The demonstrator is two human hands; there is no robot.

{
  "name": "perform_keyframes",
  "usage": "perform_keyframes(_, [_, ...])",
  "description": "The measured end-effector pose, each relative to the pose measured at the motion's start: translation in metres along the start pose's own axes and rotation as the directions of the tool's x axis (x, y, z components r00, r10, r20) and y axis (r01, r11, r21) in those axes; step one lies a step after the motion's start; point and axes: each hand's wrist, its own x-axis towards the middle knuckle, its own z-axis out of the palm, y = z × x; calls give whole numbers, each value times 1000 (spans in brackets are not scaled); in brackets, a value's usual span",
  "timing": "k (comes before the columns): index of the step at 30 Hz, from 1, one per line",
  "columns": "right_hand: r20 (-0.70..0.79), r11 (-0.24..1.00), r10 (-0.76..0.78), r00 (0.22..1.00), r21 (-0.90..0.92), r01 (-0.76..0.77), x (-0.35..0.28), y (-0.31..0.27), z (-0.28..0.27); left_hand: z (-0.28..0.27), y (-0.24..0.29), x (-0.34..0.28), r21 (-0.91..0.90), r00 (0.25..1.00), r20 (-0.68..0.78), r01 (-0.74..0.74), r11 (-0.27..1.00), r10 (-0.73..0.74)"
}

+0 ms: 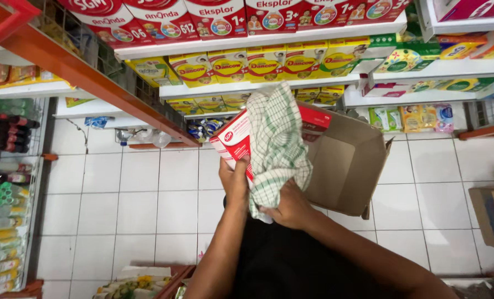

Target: The person wipes down boxes of milk powder with a cloth, scans the barcodes using a handheld scanner, and places them onto a retail shelf.

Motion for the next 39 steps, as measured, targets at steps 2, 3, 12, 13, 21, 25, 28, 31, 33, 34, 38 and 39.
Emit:
perform_keyframes(2, [5, 975, 207, 978, 78, -206, 24, 23, 6, 0, 7, 7, -35, 998, 58, 1, 999, 1])
perform_keyframes(3, [21, 943, 310, 951, 121, -310, 39, 33, 12, -5, 11, 7, -48, 997, 82, 6, 999, -2])
perform_keyframes(12, [132, 692, 483, 865, 548, -470, 91, 60, -20, -63, 59, 26, -376, 991, 125, 82, 923, -38])
perform_keyframes(13, [166, 681, 463, 870, 562, -470, 85, 57, -17, -72, 68, 35, -407, 991, 130, 75, 910, -24])
perform_keyframes(21, [254, 271, 657, 710, 799, -537, 134, 12, 8, -130, 100, 72, -243, 901, 410, 260, 935, -144])
perform_keyframes(25, [149, 156, 694, 704, 924, -350, 162, -1, 16, -131, 107, 85, -70, 926, 293, 269, 961, -238])
perform_keyframes(28, [67, 294, 661, 747, 894, -340, 165, 2, 30, -121, 107, 97, 216, 985, 71, 142, 966, -160])
perform_keyframes(31, [217, 136, 672, 708, 904, -406, 173, 0, 42, -120, 96, 116, 244, 972, -73, 233, 941, -222])
perform_keyframes(33, [343, -49, 693, 634, 900, -433, 185, -9, 46, -122, 90, 133, 178, 927, -91, 375, 910, -365])
perform_keyframes(34, [400, -132, 711, 578, 884, -449, 190, -17, 53, -120, 85, 139, 22, 918, -13, 397, 917, -397])
perform_keyframes(38, [412, -17, 673, 614, 839, -545, 182, -52, 102, -119, 60, 145, -193, 929, 239, 332, 923, -283])
perform_keyframes(39, [271, 188, 675, 687, 836, -515, 178, -56, 109, -120, 58, 147, -170, 922, 318, 286, 943, -222])
